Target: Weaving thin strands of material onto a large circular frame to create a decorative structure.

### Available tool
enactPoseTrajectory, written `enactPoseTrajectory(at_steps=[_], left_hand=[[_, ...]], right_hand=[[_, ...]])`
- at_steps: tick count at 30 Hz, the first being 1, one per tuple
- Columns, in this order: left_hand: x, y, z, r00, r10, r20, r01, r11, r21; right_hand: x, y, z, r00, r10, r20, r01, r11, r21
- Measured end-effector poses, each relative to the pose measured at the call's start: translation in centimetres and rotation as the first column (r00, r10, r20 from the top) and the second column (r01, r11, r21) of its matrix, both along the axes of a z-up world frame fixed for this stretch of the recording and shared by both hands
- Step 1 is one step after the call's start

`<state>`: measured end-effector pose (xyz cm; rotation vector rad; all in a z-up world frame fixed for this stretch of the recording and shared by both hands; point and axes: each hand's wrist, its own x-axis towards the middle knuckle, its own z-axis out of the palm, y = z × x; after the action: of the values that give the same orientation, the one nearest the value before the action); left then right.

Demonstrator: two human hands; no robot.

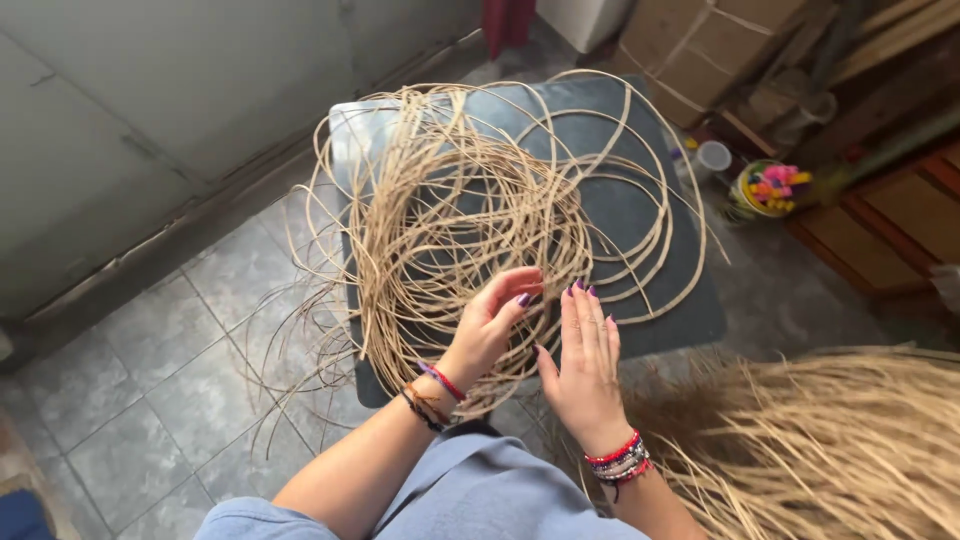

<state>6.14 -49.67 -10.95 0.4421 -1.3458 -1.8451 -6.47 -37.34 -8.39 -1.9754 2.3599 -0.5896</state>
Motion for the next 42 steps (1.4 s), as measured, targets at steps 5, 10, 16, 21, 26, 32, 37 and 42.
enactPoseTrajectory(at_steps=[5, 10, 16, 21, 26, 32, 37, 42], left_hand=[[0.7, -6.1, -5.2, 0.86, 0.312, 0.404, -0.296, 0.949, -0.103], [1.6, -7.1, -4.7, 0.898, 0.293, 0.329, -0.44, 0.628, 0.642], [0.5, -5.4, -2.9, 0.901, 0.394, -0.18, -0.127, 0.638, 0.76], [-0.4, -1.0, -3.0, 0.997, 0.072, -0.037, -0.02, 0.663, 0.748], [-2.3, 0.3, 0.4, 0.981, -0.112, -0.161, 0.196, 0.545, 0.815], [-7.7, -4.3, 1.8, 0.927, 0.132, -0.35, 0.246, 0.49, 0.836], [-12.5, -2.7, -0.8, 0.917, 0.19, -0.351, 0.256, 0.394, 0.883], [-15.2, 3.5, 5.3, 0.911, -0.265, -0.316, 0.402, 0.742, 0.537]], right_hand=[[-0.2, -3.9, -1.4, 0.998, 0.055, -0.004, -0.055, 0.998, 0.015], [-0.8, -5.7, -3.5, 0.975, 0.065, 0.212, -0.078, 0.995, 0.056], [-1.8, -7.3, -5.9, -0.02, -0.167, 0.986, 0.004, 0.986, 0.168], [-2.8, -8.6, 2.7, -0.46, -0.057, 0.886, 0.201, 0.965, 0.167], [-5.2, -5.9, 1.4, -0.253, -0.044, 0.966, 0.201, 0.975, 0.097], [-7.4, 1.4, 3.6, 0.189, -0.222, 0.957, 0.273, 0.948, 0.166], [-10.9, 9.0, 4.3, 0.249, -0.259, 0.933, 0.455, 0.882, 0.124], [-10.5, 10.4, 7.2, 0.812, -0.415, 0.411, 0.45, 0.893, 0.014]])
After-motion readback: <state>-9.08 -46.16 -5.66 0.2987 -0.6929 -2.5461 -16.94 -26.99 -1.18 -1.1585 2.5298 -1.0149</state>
